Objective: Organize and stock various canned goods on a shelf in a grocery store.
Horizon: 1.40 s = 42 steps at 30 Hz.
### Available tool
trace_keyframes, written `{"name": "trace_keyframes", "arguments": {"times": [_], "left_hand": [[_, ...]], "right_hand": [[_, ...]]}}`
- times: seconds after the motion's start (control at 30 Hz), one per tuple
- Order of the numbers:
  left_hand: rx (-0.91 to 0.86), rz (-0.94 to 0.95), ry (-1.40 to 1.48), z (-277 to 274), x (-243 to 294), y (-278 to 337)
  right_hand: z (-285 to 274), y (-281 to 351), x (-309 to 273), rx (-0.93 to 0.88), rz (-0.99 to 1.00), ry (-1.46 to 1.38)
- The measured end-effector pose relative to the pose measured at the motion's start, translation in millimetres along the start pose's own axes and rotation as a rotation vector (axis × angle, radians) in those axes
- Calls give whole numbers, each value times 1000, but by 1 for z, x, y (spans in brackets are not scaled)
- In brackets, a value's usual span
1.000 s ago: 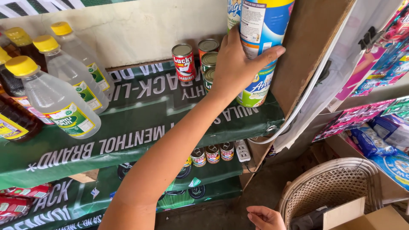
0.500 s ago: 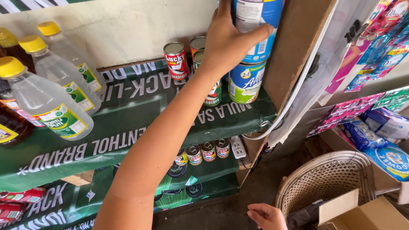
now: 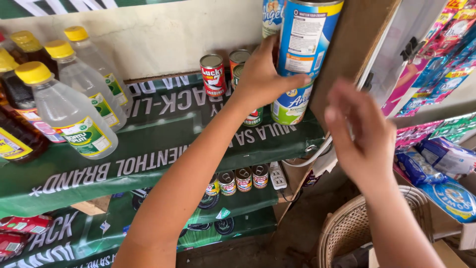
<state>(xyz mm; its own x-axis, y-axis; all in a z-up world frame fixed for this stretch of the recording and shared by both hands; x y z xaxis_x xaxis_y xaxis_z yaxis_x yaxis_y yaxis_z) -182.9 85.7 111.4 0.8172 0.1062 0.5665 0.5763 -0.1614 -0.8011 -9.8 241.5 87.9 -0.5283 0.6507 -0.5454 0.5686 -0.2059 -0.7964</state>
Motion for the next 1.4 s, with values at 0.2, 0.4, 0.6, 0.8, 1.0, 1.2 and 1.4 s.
{"name": "trace_keyframes", "arguments": {"times": [0.2, 0.4, 0.6, 0.8, 1.0, 1.2, 1.4], "left_hand": [[-105, -108, -43, -10, 6, 5], [-193, -237, 100, -8, -16, 5], [-240, -273, 315, -3, -36, 4], [-242, -248, 171, -12, -13, 3], [-265, -291, 271, -7, -26, 2], [-215, -220, 269, -7, -13, -3], [-34, -72, -37, -14, -5, -4]], "right_hand": [[48, -91, -19, -64, -177, 75], [64, -105, 17, -57, -508, -56], [70, -114, -3, -35, -217, -9], [71, -105, 10, 95, -575, 205], [79, -132, 18, -225, -61, -267], [69, -127, 10, -56, -277, -10], [63, -130, -9, -107, -480, 170]]}}
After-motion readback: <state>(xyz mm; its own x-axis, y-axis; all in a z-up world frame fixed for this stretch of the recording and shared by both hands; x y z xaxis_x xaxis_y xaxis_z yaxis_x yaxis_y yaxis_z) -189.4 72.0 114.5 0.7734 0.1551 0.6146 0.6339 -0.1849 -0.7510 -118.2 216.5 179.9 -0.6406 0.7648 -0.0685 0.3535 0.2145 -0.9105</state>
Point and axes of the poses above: each hand's wrist, its own y-axis away from the middle knuckle, its own z-axis out of the palm, x = y × z, the point moved 6 cm from there along -y, towards the middle knuckle, and after that the axes turned 7 degrees about x, right-handed, at the moved point
